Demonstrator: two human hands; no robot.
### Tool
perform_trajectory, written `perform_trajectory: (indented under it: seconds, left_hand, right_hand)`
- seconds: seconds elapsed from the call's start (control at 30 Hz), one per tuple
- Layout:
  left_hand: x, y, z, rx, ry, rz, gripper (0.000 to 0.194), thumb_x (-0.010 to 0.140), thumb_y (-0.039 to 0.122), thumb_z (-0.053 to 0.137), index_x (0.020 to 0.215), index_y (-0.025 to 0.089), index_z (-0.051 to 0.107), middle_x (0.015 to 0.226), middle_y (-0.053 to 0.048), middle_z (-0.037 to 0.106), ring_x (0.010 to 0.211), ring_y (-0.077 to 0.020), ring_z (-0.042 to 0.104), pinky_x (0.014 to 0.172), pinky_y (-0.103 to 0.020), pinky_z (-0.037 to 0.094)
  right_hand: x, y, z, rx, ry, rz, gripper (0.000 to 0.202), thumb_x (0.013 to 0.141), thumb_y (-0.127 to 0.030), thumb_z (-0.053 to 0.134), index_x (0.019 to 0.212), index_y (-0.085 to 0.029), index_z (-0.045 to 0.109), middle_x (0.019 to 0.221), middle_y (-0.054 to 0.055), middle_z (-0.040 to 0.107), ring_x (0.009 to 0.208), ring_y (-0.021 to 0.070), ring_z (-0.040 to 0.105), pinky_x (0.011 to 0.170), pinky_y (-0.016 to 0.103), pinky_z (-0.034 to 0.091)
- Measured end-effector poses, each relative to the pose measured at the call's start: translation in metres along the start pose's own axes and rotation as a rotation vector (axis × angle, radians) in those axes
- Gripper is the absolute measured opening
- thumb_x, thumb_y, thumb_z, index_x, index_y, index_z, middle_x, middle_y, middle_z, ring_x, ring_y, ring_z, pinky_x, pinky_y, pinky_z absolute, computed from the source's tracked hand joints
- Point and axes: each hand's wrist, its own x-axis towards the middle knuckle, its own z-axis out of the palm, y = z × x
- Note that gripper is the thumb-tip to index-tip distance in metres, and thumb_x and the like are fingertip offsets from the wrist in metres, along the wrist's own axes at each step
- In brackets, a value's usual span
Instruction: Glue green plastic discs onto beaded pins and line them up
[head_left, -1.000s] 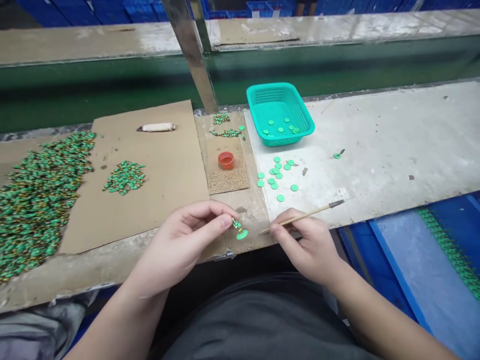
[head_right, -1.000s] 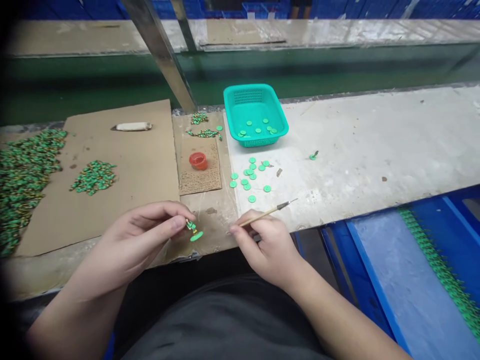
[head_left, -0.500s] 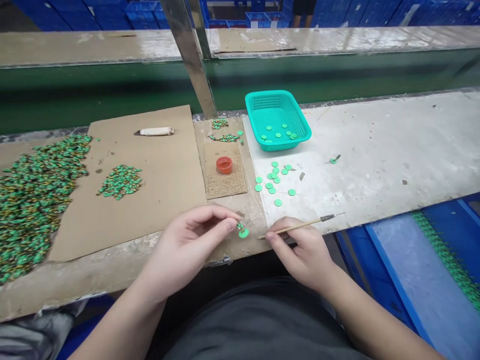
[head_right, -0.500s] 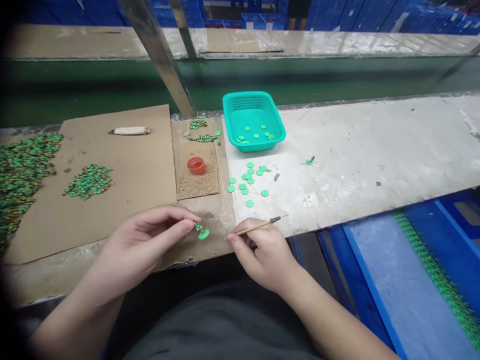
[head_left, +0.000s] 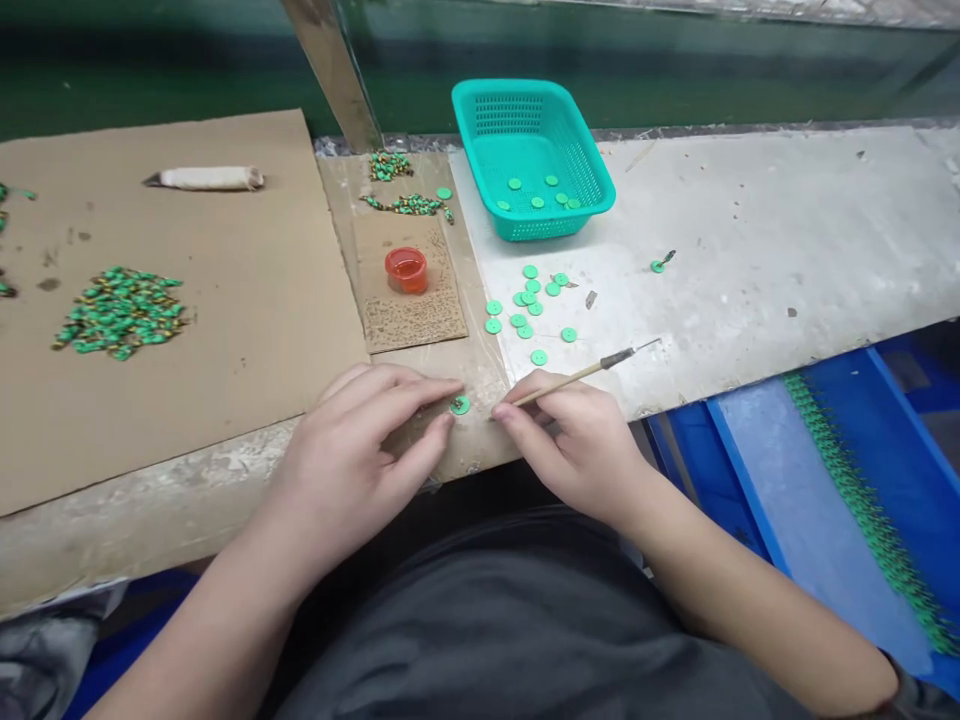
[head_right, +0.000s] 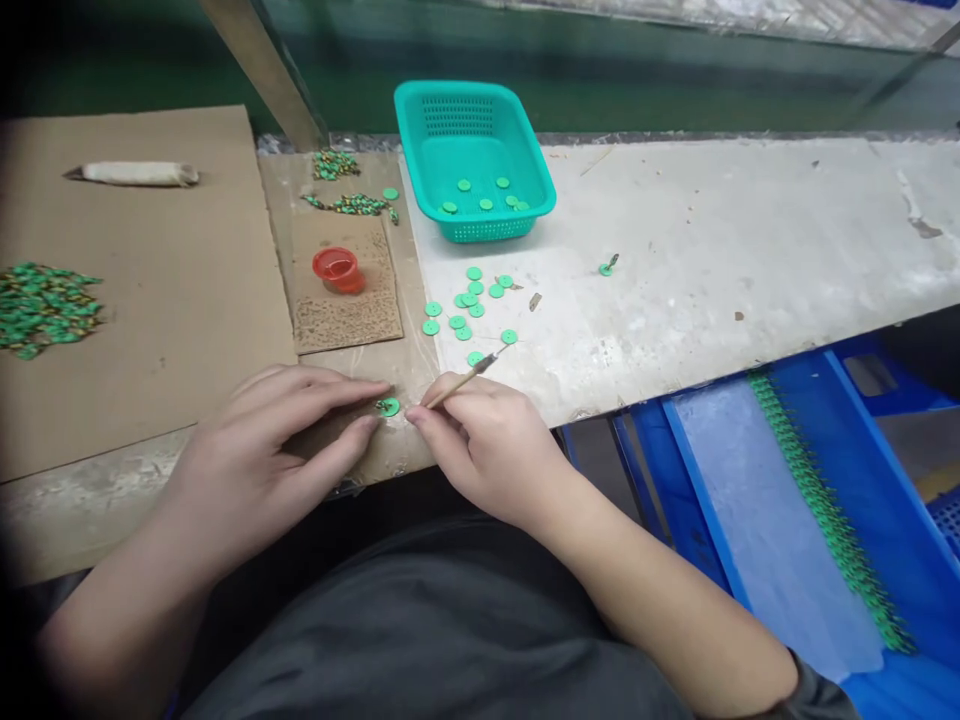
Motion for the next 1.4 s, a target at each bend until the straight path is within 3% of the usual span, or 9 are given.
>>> perform_trajectory:
  seconds: [0.17, 0.43, 0.63, 0.87, 1.2, 1.4]
  left_hand:
    - [0.001, -0.004, 0.006, 0.035, -0.002, -0.014, 0.016, 0.115, 0.035, 0.071, 0.121, 0.033, 0.086, 0.112, -0.002, 0.082, 0.105, -0.0236, 0.079, 0.097, -0.040, 0.060]
    - [-0.004, -0.001, 0.010, 0.083, 0.040, 0.018, 0.011, 0.118, 0.035, 0.071, 0.121, 0.033, 0.082, 0.112, 0.000, 0.081, 0.105, -0.0225, 0.077, 0.096, -0.041, 0.059]
    - [-0.003, 0.000, 0.008, 0.093, 0.037, 0.016, 0.012, 0.120, 0.034, 0.068, 0.120, 0.036, 0.080, 0.113, 0.001, 0.081, 0.105, -0.0230, 0.078, 0.098, -0.042, 0.060]
    - [-0.003, -0.002, 0.010, 0.104, 0.041, 0.062, 0.012, 0.121, 0.033, 0.066, 0.118, 0.029, 0.077, 0.111, -0.001, 0.079, 0.103, -0.0226, 0.076, 0.096, -0.044, 0.059]
    - [-0.002, -0.002, 0.012, 0.073, 0.027, 0.046, 0.020, 0.121, 0.033, 0.063, 0.106, 0.030, 0.076, 0.107, 0.000, 0.079, 0.100, -0.0219, 0.074, 0.094, -0.039, 0.057]
    - [0.002, -0.005, 0.007, -0.012, 0.064, 0.038, 0.014, 0.119, 0.035, 0.065, 0.120, 0.034, 0.079, 0.116, 0.002, 0.084, 0.105, -0.0194, 0.080, 0.098, -0.034, 0.062]
  right_hand:
    - [0.007, 0.004, 0.005, -0.046, -0.029, -0.013, 0.026, 0.119, -0.022, 0.070, 0.095, -0.022, 0.078, 0.103, 0.006, 0.091, 0.093, 0.0196, 0.085, 0.088, 0.033, 0.069]
    - [0.014, 0.012, 0.006, -0.099, -0.159, -0.131, 0.023, 0.124, -0.024, 0.061, 0.107, -0.021, 0.077, 0.110, 0.008, 0.090, 0.102, 0.0222, 0.084, 0.095, 0.036, 0.067]
    - [0.016, 0.011, 0.010, -0.133, -0.138, -0.160, 0.024, 0.125, -0.022, 0.062, 0.105, -0.019, 0.076, 0.106, 0.009, 0.089, 0.099, 0.0218, 0.084, 0.092, 0.034, 0.065]
    - [0.016, 0.009, 0.011, -0.174, -0.142, -0.163, 0.029, 0.126, -0.024, 0.060, 0.101, -0.020, 0.073, 0.100, 0.008, 0.085, 0.093, 0.0220, 0.081, 0.086, 0.034, 0.061]
    - [0.014, 0.000, 0.021, -0.260, -0.136, -0.140, 0.031, 0.129, -0.027, 0.051, 0.101, -0.025, 0.065, 0.095, 0.004, 0.079, 0.089, 0.0213, 0.074, 0.085, 0.036, 0.059]
    - [0.016, 0.004, 0.028, -0.274, -0.136, -0.153, 0.030, 0.129, -0.031, 0.048, 0.109, -0.023, 0.069, 0.100, 0.007, 0.082, 0.095, 0.0234, 0.079, 0.089, 0.037, 0.064]
